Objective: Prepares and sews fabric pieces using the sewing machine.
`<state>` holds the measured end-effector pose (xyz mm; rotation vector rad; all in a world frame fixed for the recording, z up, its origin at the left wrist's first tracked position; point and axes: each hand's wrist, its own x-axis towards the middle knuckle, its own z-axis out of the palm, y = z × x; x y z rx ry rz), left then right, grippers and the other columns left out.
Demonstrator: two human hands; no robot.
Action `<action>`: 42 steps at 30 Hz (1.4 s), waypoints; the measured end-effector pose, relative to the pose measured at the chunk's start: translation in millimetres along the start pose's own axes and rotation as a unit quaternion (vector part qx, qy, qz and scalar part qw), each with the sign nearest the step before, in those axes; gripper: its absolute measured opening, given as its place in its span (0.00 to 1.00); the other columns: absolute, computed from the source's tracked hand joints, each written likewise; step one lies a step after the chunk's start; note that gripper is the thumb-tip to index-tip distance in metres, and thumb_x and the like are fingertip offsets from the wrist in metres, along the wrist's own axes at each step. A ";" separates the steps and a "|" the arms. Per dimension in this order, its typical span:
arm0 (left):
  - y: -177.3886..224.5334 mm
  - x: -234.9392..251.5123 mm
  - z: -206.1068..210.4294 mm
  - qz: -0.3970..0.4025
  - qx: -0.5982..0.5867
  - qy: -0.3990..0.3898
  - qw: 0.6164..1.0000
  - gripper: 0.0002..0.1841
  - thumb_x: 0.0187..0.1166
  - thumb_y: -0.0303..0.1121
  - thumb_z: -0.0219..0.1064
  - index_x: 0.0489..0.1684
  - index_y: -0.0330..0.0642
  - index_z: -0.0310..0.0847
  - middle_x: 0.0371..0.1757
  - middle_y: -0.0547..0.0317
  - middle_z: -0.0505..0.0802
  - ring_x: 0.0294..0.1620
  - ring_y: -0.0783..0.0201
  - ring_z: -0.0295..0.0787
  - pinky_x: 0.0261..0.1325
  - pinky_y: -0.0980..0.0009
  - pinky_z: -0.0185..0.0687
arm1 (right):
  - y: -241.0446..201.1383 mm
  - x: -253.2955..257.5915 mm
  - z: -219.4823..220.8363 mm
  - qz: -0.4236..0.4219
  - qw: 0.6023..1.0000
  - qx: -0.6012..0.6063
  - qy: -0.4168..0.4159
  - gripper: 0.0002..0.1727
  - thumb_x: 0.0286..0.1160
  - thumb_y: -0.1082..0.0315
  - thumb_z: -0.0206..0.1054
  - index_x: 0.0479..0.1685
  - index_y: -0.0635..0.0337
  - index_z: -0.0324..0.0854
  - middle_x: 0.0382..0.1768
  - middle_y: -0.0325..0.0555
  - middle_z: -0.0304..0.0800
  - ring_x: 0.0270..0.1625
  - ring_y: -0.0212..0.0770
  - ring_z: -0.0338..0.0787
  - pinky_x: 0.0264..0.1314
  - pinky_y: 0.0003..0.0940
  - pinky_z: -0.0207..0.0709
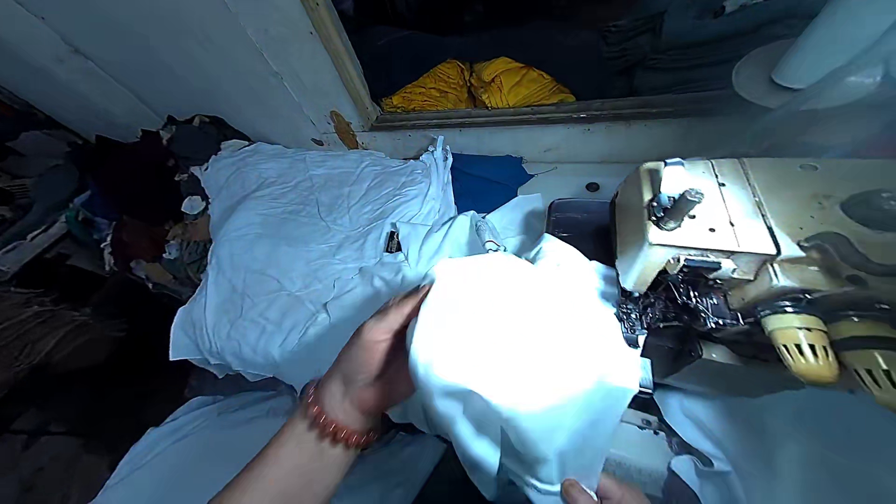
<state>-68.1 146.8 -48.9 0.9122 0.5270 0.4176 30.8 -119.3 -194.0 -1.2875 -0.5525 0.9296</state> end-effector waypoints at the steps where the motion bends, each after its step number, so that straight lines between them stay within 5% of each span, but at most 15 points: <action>1: -4.5 -15.0 -6.5 -0.024 -0.029 0.022 0.999 0.16 0.88 0.42 0.56 0.48 0.50 0.92 0.44 0.56 0.97 0.46 0.67 0.96 0.49 0.68 0.94 | -4.3 -2.3 3.4 0.004 1.000 -0.001 0.023 0.11 0.73 0.80 0.66 0.31 0.54 0.88 0.28 0.23 0.93 0.35 0.17 0.90 0.43 0.22 0.85; 4: -23.3 -43.9 -40.0 -0.076 0.139 0.126 0.979 0.15 0.89 0.30 0.51 0.47 0.42 0.88 0.40 0.54 0.97 0.41 0.66 0.97 0.47 0.69 0.94 | -10.0 -11.5 2.5 -0.010 1.000 0.000 0.021 0.12 0.70 0.80 0.66 0.34 0.50 0.90 0.29 0.20 0.94 0.35 0.15 0.90 0.42 0.18 0.85; 6: -38.9 -55.5 -56.1 -0.055 0.381 0.175 0.906 0.08 0.86 0.24 0.60 0.40 0.39 0.86 0.30 0.61 0.94 0.31 0.73 0.90 0.39 0.75 0.87 | -6.6 -17.1 0.3 -0.031 0.999 0.010 0.011 0.11 0.70 0.79 0.68 0.36 0.52 0.91 0.31 0.23 0.95 0.35 0.17 0.91 0.42 0.19 0.86; 8: -54.4 -66.0 -57.0 0.076 0.575 0.193 0.792 0.05 0.76 0.26 0.73 0.43 0.38 0.88 0.35 0.60 0.93 0.35 0.69 0.89 0.44 0.66 0.86 | -8.5 -21.2 -0.5 -0.048 0.999 0.008 0.002 0.09 0.70 0.78 0.69 0.36 0.53 0.91 0.31 0.24 0.95 0.35 0.18 0.91 0.41 0.19 0.87; 10: -68.6 -73.5 -39.9 0.237 0.636 0.148 0.719 0.11 0.74 0.33 0.71 0.47 0.35 0.89 0.44 0.55 0.94 0.46 0.65 0.92 0.52 0.63 0.89 | -9.5 -25.5 -1.6 -0.072 0.997 0.006 -0.016 0.07 0.72 0.75 0.69 0.38 0.53 0.92 0.34 0.25 0.96 0.38 0.18 0.92 0.44 0.19 0.88; 14: -111.3 -86.7 18.9 0.311 0.605 -0.049 0.731 0.18 0.79 0.45 0.72 0.51 0.38 0.92 0.55 0.52 0.96 0.56 0.65 0.93 0.59 0.68 0.90 | -11.2 -30.5 -0.6 -0.119 0.991 -0.008 -0.065 0.04 0.77 0.70 0.70 0.44 0.53 0.90 0.38 0.25 0.96 0.42 0.17 0.92 0.47 0.17 0.87; 17: -145.6 -84.1 28.5 0.329 0.619 -0.049 0.711 0.15 0.86 0.42 0.64 0.49 0.42 0.94 0.56 0.55 0.97 0.55 0.66 0.95 0.56 0.67 0.87 | -20.1 -33.0 2.1 -0.122 0.989 -0.011 -0.089 0.04 0.76 0.73 0.70 0.44 0.57 0.88 0.38 0.26 0.96 0.43 0.16 0.92 0.49 0.18 0.87; 19: -148.6 -74.9 32.5 0.280 0.524 0.012 0.804 0.12 0.84 0.32 0.64 0.37 0.39 0.93 0.44 0.62 0.98 0.48 0.75 0.93 0.56 0.76 0.86 | -24.8 -32.9 3.0 -0.109 0.990 -0.006 -0.092 0.03 0.73 0.76 0.70 0.39 0.60 0.88 0.34 0.27 0.95 0.39 0.15 0.91 0.46 0.17 0.86; 21: -130.8 -63.1 39.8 0.148 0.355 0.087 0.919 0.11 0.85 0.28 0.59 0.34 0.39 0.87 0.29 0.68 0.90 0.31 0.81 0.85 0.38 0.82 0.82 | -25.4 -32.8 1.7 -0.103 0.990 0.005 -0.101 0.03 0.74 0.77 0.70 0.38 0.63 0.88 0.33 0.29 0.95 0.39 0.15 0.91 0.46 0.17 0.86; 23: -106.0 -56.9 40.9 0.104 0.250 0.105 0.957 0.08 0.82 0.30 0.65 0.34 0.44 0.88 0.24 0.68 0.89 0.26 0.78 0.84 0.32 0.79 0.82 | -23.8 -33.5 -1.2 -0.094 0.989 0.020 -0.115 0.03 0.74 0.77 0.69 0.40 0.64 0.87 0.35 0.29 0.96 0.41 0.16 0.91 0.48 0.18 0.86; 26: -90.2 -64.1 44.5 0.242 0.392 -0.038 0.887 0.05 0.76 0.33 0.74 0.35 0.41 0.88 0.30 0.67 0.93 0.34 0.83 0.87 0.39 0.86 0.84 | -14.9 -34.1 -7.5 -0.117 0.986 0.028 -0.119 0.04 0.74 0.75 0.70 0.43 0.65 0.87 0.38 0.30 0.95 0.45 0.14 0.90 0.52 0.17 0.84; 28: -93.1 -72.0 55.7 0.284 0.491 -0.146 0.810 0.06 0.77 0.28 0.71 0.34 0.34 0.90 0.33 0.54 0.94 0.38 0.71 0.90 0.43 0.80 0.84 | -6.1 -35.8 -12.5 -0.146 0.983 0.021 -0.108 0.07 0.75 0.72 0.70 0.47 0.64 0.88 0.44 0.28 0.96 0.51 0.13 0.89 0.58 0.17 0.84; 30: -106.0 -74.0 61.7 0.280 0.574 -0.187 0.747 0.06 0.78 0.27 0.68 0.35 0.36 0.92 0.33 0.51 0.94 0.34 0.64 0.91 0.33 0.73 0.82 | -3.5 -36.6 -18.1 -0.143 0.984 0.021 -0.103 0.09 0.76 0.71 0.71 0.52 0.58 0.89 0.49 0.23 0.95 0.55 0.12 0.88 0.62 0.17 0.83; 35: -118.6 -46.3 70.0 0.350 0.653 -0.168 0.650 0.09 0.81 0.29 0.64 0.34 0.41 0.91 0.28 0.56 0.90 0.22 0.65 0.84 0.20 0.73 0.73 | -22.3 -25.6 -22.4 -0.089 0.991 0.076 -0.057 0.16 0.74 0.72 0.71 0.56 0.41 0.88 0.47 0.16 0.96 0.48 0.14 0.91 0.55 0.19 0.86; 42: -105.1 6.8 88.6 0.408 0.696 -0.084 0.585 0.09 0.77 0.29 0.65 0.32 0.44 0.93 0.25 0.63 0.88 0.18 0.69 0.82 0.15 0.75 0.70 | -57.8 23.9 -14.9 -0.087 0.989 0.121 0.013 0.20 0.65 0.86 0.65 0.53 0.54 0.84 0.40 0.26 0.97 0.42 0.21 0.94 0.48 0.23 0.89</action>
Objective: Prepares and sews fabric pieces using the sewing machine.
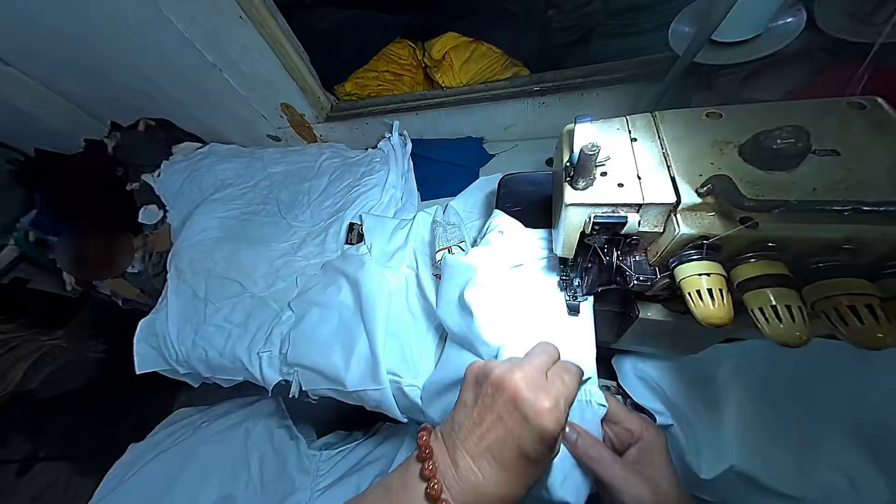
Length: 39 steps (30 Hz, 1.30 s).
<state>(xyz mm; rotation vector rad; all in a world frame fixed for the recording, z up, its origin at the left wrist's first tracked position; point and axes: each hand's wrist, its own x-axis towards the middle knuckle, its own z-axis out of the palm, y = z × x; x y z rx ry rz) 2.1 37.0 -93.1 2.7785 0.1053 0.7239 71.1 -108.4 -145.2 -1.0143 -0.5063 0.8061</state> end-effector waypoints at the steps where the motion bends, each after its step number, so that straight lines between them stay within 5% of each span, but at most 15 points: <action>1: -1.7 5.4 0.2 -0.009 0.003 0.001 1.000 0.08 0.76 0.30 0.66 0.32 0.44 0.93 0.25 0.63 0.88 0.19 0.70 0.83 0.16 0.76 0.71 | 1.2 6.8 1.4 -0.008 1.000 0.005 0.013 0.18 0.66 0.85 0.65 0.50 0.55 0.85 0.38 0.28 0.97 0.40 0.22 0.94 0.46 0.23 0.89; 4: -5.8 14.9 -0.8 -0.020 0.011 0.002 1.000 0.07 0.75 0.30 0.67 0.33 0.44 0.94 0.26 0.64 0.86 0.21 0.71 0.82 0.17 0.76 0.72 | 4.4 17.4 5.8 -0.015 0.999 0.009 0.042 0.10 0.70 0.82 0.66 0.39 0.56 0.86 0.32 0.31 0.95 0.35 0.24 0.94 0.42 0.24 0.89; 10: -8.2 17.7 1.8 -0.016 0.041 0.024 0.999 0.08 0.74 0.29 0.66 0.32 0.43 0.93 0.25 0.63 0.86 0.19 0.70 0.81 0.15 0.77 0.70 | 6.2 20.1 13.2 -0.020 0.999 0.015 0.038 0.10 0.74 0.81 0.65 0.42 0.58 0.87 0.35 0.31 0.96 0.39 0.23 0.94 0.47 0.24 0.89; 20: 1.9 44.0 16.8 -0.039 0.123 0.048 0.991 0.13 0.69 0.33 0.70 0.13 0.43 0.80 0.15 0.63 0.76 0.12 0.68 0.74 0.10 0.75 0.63 | 7.7 26.8 19.7 -0.040 0.997 0.029 0.060 0.13 0.74 0.83 0.61 0.40 0.56 0.88 0.36 0.30 0.96 0.42 0.22 0.93 0.50 0.23 0.88; 26: -18.7 57.7 -12.6 -0.079 0.039 0.002 0.996 0.16 0.72 0.35 0.64 0.10 0.46 0.80 0.15 0.64 0.80 0.16 0.67 0.80 0.14 0.66 0.69 | 1.0 27.8 20.0 -0.020 0.997 -0.027 0.067 0.14 0.78 0.82 0.58 0.38 0.56 0.88 0.32 0.28 0.96 0.38 0.22 0.93 0.46 0.23 0.89; 28: -39.2 70.0 -23.9 -0.140 0.031 0.030 0.989 0.14 0.80 0.34 0.63 0.21 0.43 0.86 0.23 0.60 0.85 0.22 0.63 0.82 0.21 0.64 0.73 | -1.9 27.9 22.3 -0.006 0.997 -0.033 0.073 0.15 0.78 0.83 0.57 0.36 0.57 0.88 0.29 0.29 0.95 0.34 0.22 0.93 0.41 0.22 0.89; 30: -56.5 83.7 -27.8 -0.206 0.020 -0.026 0.978 0.11 0.83 0.35 0.67 0.50 0.39 0.93 0.48 0.51 0.94 0.41 0.55 0.92 0.40 0.52 0.86 | -3.1 27.5 23.1 0.000 0.997 -0.032 0.075 0.16 0.78 0.84 0.57 0.36 0.57 0.88 0.29 0.30 0.95 0.34 0.22 0.93 0.41 0.22 0.89; 31: -64.5 88.4 -25.8 -0.230 0.008 -0.065 0.971 0.13 0.83 0.36 0.69 0.55 0.38 0.91 0.51 0.49 0.92 0.46 0.50 0.91 0.44 0.48 0.85 | -3.5 27.5 23.3 0.002 0.996 -0.034 0.077 0.16 0.78 0.84 0.56 0.36 0.57 0.88 0.29 0.30 0.95 0.34 0.22 0.93 0.41 0.22 0.89; 34: -92.8 98.3 -22.6 -0.256 -0.007 -0.056 0.965 0.10 0.80 0.35 0.71 0.42 0.36 0.91 0.43 0.45 0.93 0.45 0.47 0.92 0.48 0.45 0.84 | -4.2 27.9 22.5 0.007 0.996 -0.048 0.080 0.16 0.78 0.84 0.56 0.35 0.57 0.88 0.28 0.30 0.95 0.33 0.22 0.93 0.41 0.22 0.89; 39: -141.6 86.9 -42.6 -0.383 -0.079 0.081 0.917 0.14 0.83 0.33 0.68 0.55 0.30 0.84 0.47 0.41 0.91 0.42 0.52 0.89 0.51 0.51 0.83 | -4.5 27.8 22.6 0.008 0.995 -0.048 0.083 0.16 0.78 0.84 0.56 0.34 0.56 0.88 0.27 0.31 0.95 0.32 0.23 0.93 0.39 0.22 0.89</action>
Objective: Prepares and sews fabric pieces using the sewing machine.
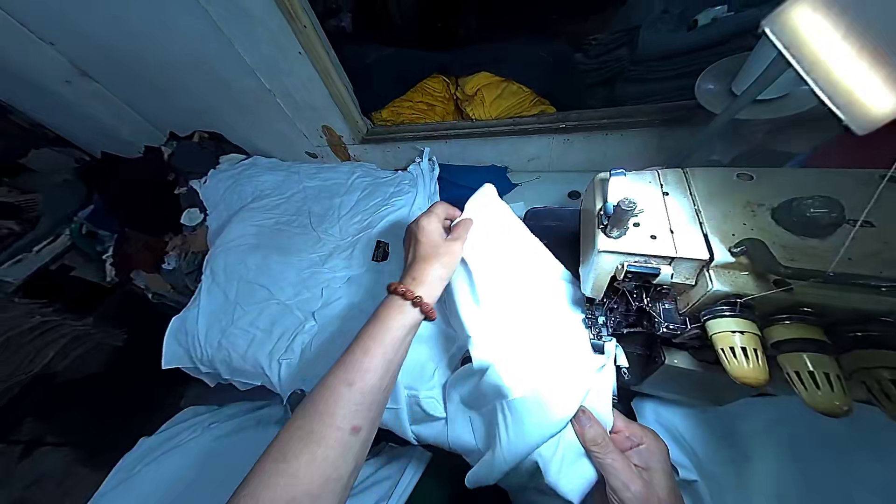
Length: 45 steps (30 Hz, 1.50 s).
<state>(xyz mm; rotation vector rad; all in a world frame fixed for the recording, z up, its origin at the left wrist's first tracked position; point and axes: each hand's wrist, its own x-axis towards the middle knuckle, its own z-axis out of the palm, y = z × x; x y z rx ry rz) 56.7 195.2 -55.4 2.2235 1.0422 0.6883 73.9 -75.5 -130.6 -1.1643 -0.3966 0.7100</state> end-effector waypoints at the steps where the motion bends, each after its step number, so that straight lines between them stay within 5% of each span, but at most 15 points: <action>1: -10.2 -4.2 -8.1 -0.003 -0.009 -0.018 1.000 0.16 0.83 0.33 0.68 0.61 0.32 0.81 0.52 0.41 0.91 0.43 0.53 0.89 0.50 0.52 0.84 | 0.7 0.5 -0.6 -0.004 1.000 -0.002 -0.003 0.16 0.78 0.84 0.56 0.34 0.56 0.88 0.27 0.30 0.95 0.32 0.23 0.93 0.39 0.22 0.89; 5: -40.1 -75.7 -48.0 -0.032 0.115 -0.249 0.961 0.24 0.76 0.36 0.75 0.69 0.37 0.81 0.37 0.45 0.93 0.36 0.47 0.90 0.43 0.43 0.86 | 0.4 1.1 0.3 -0.007 1.000 -0.011 -0.002 0.17 0.78 0.84 0.56 0.33 0.56 0.88 0.27 0.28 0.94 0.31 0.21 0.92 0.40 0.20 0.88; 8: -73.9 -140.5 -39.8 -0.119 0.181 -0.417 0.883 0.23 0.80 0.41 0.71 0.65 0.34 0.82 0.40 0.37 0.91 0.45 0.35 0.89 0.54 0.32 0.79 | 4.3 1.6 0.9 -0.021 1.000 -0.014 0.001 0.16 0.78 0.83 0.56 0.34 0.57 0.87 0.26 0.28 0.94 0.31 0.21 0.92 0.39 0.20 0.88; 10: -97.9 -176.2 -42.3 -0.087 0.161 -0.365 0.913 0.17 0.85 0.39 0.64 0.53 0.30 0.84 0.36 0.36 0.92 0.41 0.36 0.91 0.51 0.36 0.82 | 7.0 1.5 1.3 -0.044 0.998 -0.033 0.001 0.15 0.78 0.83 0.56 0.34 0.58 0.87 0.27 0.28 0.93 0.31 0.20 0.91 0.39 0.19 0.87; 12: -111.3 -182.2 -59.4 -0.048 0.112 -0.192 0.974 0.13 0.84 0.33 0.62 0.46 0.29 0.86 0.31 0.42 0.93 0.32 0.46 0.94 0.43 0.44 0.90 | 7.8 -2.2 -1.5 -0.098 0.990 -0.103 -0.011 0.10 0.77 0.81 0.59 0.35 0.60 0.86 0.29 0.26 0.92 0.34 0.16 0.90 0.41 0.16 0.86; 15: -113.1 -142.2 -108.5 0.036 0.093 0.056 0.993 0.10 0.80 0.26 0.65 0.45 0.24 0.84 0.32 0.42 0.91 0.28 0.52 0.90 0.38 0.50 0.89 | -0.4 -17.4 -13.8 -0.168 0.967 -0.170 -0.087 0.07 0.72 0.74 0.68 0.33 0.66 0.91 0.37 0.33 0.93 0.46 0.16 0.87 0.54 0.16 0.83; 17: -104.2 -108.1 -140.8 0.033 0.106 0.112 0.988 0.12 0.80 0.25 0.67 0.52 0.21 0.80 0.36 0.35 0.90 0.32 0.47 0.89 0.42 0.44 0.86 | -4.6 -31.1 -22.0 -0.155 0.960 -0.162 -0.169 0.08 0.73 0.73 0.70 0.30 0.68 0.90 0.32 0.37 0.93 0.43 0.17 0.87 0.52 0.17 0.81; 19: -87.4 -80.3 -152.9 -0.019 0.107 0.111 0.988 0.15 0.82 0.25 0.67 0.60 0.22 0.78 0.50 0.28 0.90 0.42 0.40 0.90 0.52 0.39 0.84 | 4.3 -43.1 -32.6 -0.125 0.946 -0.199 -0.222 0.10 0.74 0.72 0.70 0.30 0.72 0.89 0.30 0.46 0.93 0.38 0.24 0.90 0.48 0.22 0.83; 22: -45.8 -71.9 -131.7 -0.004 0.074 0.055 0.996 0.19 0.83 0.25 0.66 0.70 0.27 0.74 0.70 0.31 0.85 0.59 0.41 0.91 0.64 0.43 0.85 | 27.9 -55.1 -45.9 -0.077 0.946 -0.293 -0.118 0.13 0.71 0.70 0.74 0.42 0.77 0.87 0.37 0.59 0.92 0.39 0.40 0.93 0.47 0.36 0.87; 26: 1.4 -101.4 -50.1 0.261 0.037 -0.040 0.964 0.11 0.75 0.34 0.70 0.48 0.37 0.92 0.53 0.54 0.96 0.57 0.65 0.92 0.64 0.63 0.88 | 19.8 -45.3 -49.6 -0.069 0.972 -0.224 0.015 0.16 0.73 0.76 0.68 0.56 0.80 0.80 0.49 0.52 0.89 0.46 0.27 0.91 0.50 0.24 0.89; 29: 28.5 -122.1 5.3 0.326 0.063 -0.086 0.939 0.20 0.72 0.50 0.73 0.53 0.46 0.93 0.49 0.62 0.95 0.54 0.62 0.90 0.58 0.56 0.83 | 13.0 -25.5 -43.0 -0.093 0.984 -0.151 0.018 0.15 0.73 0.77 0.67 0.55 0.77 0.80 0.49 0.42 0.89 0.49 0.25 0.91 0.54 0.23 0.89; 31: 31.4 -128.5 24.2 0.353 0.116 -0.089 0.924 0.17 0.69 0.50 0.73 0.43 0.47 0.92 0.35 0.62 0.90 0.40 0.59 0.88 0.46 0.55 0.80 | 12.8 -15.5 -37.3 -0.089 0.992 -0.086 -0.001 0.13 0.72 0.79 0.64 0.56 0.69 0.80 0.44 0.30 0.92 0.43 0.21 0.91 0.49 0.21 0.87; 35: 16.1 -136.0 11.3 0.339 0.129 -0.108 0.926 0.09 0.72 0.40 0.68 0.23 0.51 0.86 0.23 0.70 0.86 0.31 0.70 0.85 0.54 0.59 0.76 | 14.3 -23.5 -39.0 -0.031 0.997 -0.008 -0.064 0.17 0.74 0.82 0.60 0.60 0.60 0.76 0.42 0.25 0.96 0.43 0.22 0.94 0.49 0.22 0.88; 40: 4.9 -147.1 -6.2 0.305 0.057 -0.149 0.939 0.05 0.70 0.38 0.65 0.27 0.54 0.85 0.30 0.75 0.90 0.41 0.79 0.88 0.78 0.59 0.68 | 24.1 -39.7 -45.3 -0.022 0.995 0.013 -0.096 0.15 0.79 0.75 0.63 0.61 0.52 0.80 0.44 0.24 0.98 0.46 0.20 0.94 0.52 0.22 0.87; 45: -11.9 -166.3 8.3 0.269 0.054 -0.113 0.955 0.07 0.75 0.40 0.66 0.39 0.51 0.88 0.27 0.72 0.89 0.31 0.75 0.85 0.67 0.60 0.71 | 28.9 -39.4 -47.9 -0.034 0.994 0.026 -0.103 0.13 0.81 0.69 0.66 0.61 0.50 0.81 0.46 0.24 0.97 0.48 0.20 0.93 0.54 0.23 0.87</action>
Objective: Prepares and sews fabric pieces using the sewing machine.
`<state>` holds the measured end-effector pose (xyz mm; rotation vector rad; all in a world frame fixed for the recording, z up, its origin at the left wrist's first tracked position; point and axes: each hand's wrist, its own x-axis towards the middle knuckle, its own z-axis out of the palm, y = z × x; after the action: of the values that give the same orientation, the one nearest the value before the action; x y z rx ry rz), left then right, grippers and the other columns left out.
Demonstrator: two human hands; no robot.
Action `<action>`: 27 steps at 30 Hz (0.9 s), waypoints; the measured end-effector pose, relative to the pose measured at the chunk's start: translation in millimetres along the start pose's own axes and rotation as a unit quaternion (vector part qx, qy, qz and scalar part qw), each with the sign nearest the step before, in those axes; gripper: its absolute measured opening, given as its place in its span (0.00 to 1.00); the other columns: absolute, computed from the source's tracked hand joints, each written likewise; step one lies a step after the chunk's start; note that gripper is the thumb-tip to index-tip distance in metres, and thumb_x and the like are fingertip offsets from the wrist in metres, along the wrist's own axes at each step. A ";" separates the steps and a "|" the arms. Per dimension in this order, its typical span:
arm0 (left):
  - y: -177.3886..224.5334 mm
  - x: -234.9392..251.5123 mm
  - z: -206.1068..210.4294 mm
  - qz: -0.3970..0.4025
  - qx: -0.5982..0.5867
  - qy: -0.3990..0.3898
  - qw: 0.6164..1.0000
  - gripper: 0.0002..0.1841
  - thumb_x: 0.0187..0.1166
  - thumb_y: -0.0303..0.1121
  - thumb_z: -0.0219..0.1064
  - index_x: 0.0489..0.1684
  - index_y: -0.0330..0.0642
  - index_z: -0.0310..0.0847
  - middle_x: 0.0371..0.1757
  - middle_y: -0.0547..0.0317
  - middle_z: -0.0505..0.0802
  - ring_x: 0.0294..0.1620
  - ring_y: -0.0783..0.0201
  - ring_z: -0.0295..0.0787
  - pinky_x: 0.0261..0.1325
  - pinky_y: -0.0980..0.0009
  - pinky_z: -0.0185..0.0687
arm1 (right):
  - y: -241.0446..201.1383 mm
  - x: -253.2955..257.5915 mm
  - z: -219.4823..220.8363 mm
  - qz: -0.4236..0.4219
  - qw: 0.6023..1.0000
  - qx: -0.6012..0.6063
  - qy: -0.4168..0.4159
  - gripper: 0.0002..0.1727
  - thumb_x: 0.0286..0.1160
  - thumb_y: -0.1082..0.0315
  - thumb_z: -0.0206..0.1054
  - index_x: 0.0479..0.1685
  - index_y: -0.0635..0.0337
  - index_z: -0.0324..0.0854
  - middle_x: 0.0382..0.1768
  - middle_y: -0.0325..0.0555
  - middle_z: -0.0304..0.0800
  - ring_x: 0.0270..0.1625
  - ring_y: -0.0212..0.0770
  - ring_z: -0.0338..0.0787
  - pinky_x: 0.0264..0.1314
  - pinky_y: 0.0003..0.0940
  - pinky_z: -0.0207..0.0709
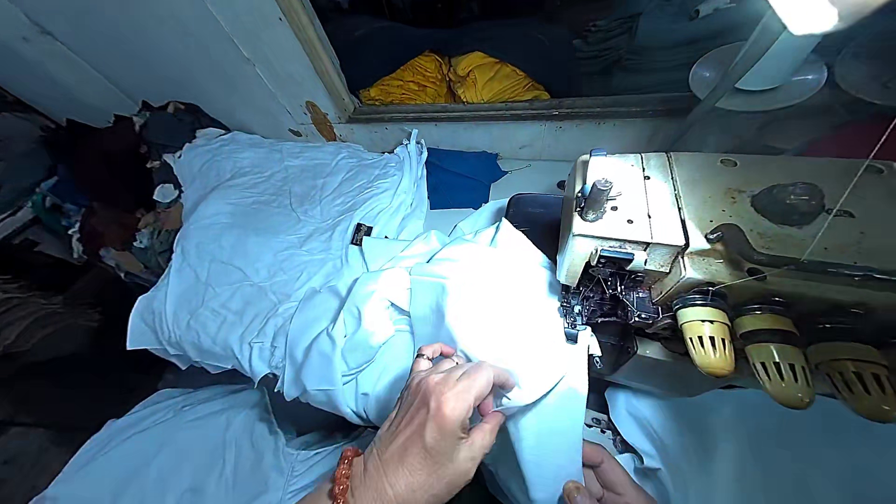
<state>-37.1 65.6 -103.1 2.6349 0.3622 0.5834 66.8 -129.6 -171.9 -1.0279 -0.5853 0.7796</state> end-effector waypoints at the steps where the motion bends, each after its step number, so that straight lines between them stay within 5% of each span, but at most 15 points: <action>1: -2.9 -3.6 2.2 0.002 -0.011 0.018 1.000 0.08 0.78 0.39 0.65 0.35 0.50 0.89 0.27 0.71 0.90 0.32 0.75 0.85 0.66 0.62 0.71 | 0.6 -0.6 -1.0 -0.002 1.000 0.000 0.000 0.13 0.81 0.69 0.66 0.61 0.50 0.81 0.47 0.24 0.97 0.48 0.20 0.93 0.54 0.23 0.86; 4: -1.8 -10.1 -3.2 0.023 -0.062 0.046 0.997 0.07 0.77 0.37 0.64 0.32 0.50 0.86 0.35 0.68 0.93 0.44 0.76 0.89 0.75 0.66 0.67 | 1.2 -3.8 -3.2 -0.002 1.000 0.011 0.004 0.13 0.82 0.69 0.65 0.61 0.49 0.82 0.49 0.25 0.97 0.49 0.21 0.93 0.55 0.22 0.86; 6: 9.1 -10.4 -12.1 0.048 -0.075 0.029 0.996 0.07 0.78 0.34 0.63 0.32 0.48 0.85 0.34 0.64 0.93 0.42 0.72 0.89 0.79 0.61 0.63 | 1.3 -5.6 -4.2 -0.004 1.000 0.011 0.008 0.11 0.82 0.68 0.66 0.57 0.47 0.86 0.46 0.25 0.98 0.47 0.20 0.93 0.53 0.22 0.86; 13: 46.9 8.5 -10.7 0.098 0.005 -0.063 0.993 0.10 0.79 0.31 0.61 0.29 0.45 0.86 0.24 0.58 0.88 0.31 0.58 0.84 0.71 0.53 0.63 | -5.0 -0.7 -3.8 -0.022 0.999 -0.023 0.020 0.07 0.79 0.71 0.67 0.42 0.48 0.91 0.34 0.22 0.93 0.36 0.16 0.88 0.41 0.17 0.82; 18: 33.2 40.6 17.0 0.146 0.092 -0.012 0.985 0.09 0.74 0.37 0.62 0.24 0.50 0.84 0.19 0.65 0.83 0.24 0.64 0.81 0.58 0.58 0.73 | -19.2 30.7 7.3 -0.034 0.994 -0.082 0.068 0.11 0.72 0.79 0.65 0.36 0.51 0.87 0.23 0.22 0.89 0.25 0.15 0.84 0.30 0.15 0.79; 22: 31.0 52.4 17.8 0.091 0.114 0.014 0.989 0.07 0.72 0.37 0.63 0.28 0.50 0.86 0.20 0.69 0.83 0.24 0.69 0.80 0.50 0.62 0.70 | -19.3 53.1 12.1 -0.062 0.987 -0.106 0.102 0.11 0.67 0.81 0.66 0.28 0.52 0.85 0.16 0.21 0.83 0.19 0.13 0.77 0.24 0.12 0.72; 27: 19.1 37.7 2.7 0.086 0.035 0.018 0.996 0.10 0.75 0.37 0.63 0.24 0.50 0.86 0.19 0.69 0.84 0.24 0.72 0.80 0.64 0.60 0.68 | -29.4 42.0 6.6 -0.026 0.996 -0.041 0.078 0.14 0.71 0.84 0.65 0.44 0.57 0.90 0.30 0.29 0.96 0.31 0.21 0.92 0.37 0.19 0.87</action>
<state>0.3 60.4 -83.8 2.7434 0.1697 0.6849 95.6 -101.3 -139.6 -1.1333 -0.5112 0.6285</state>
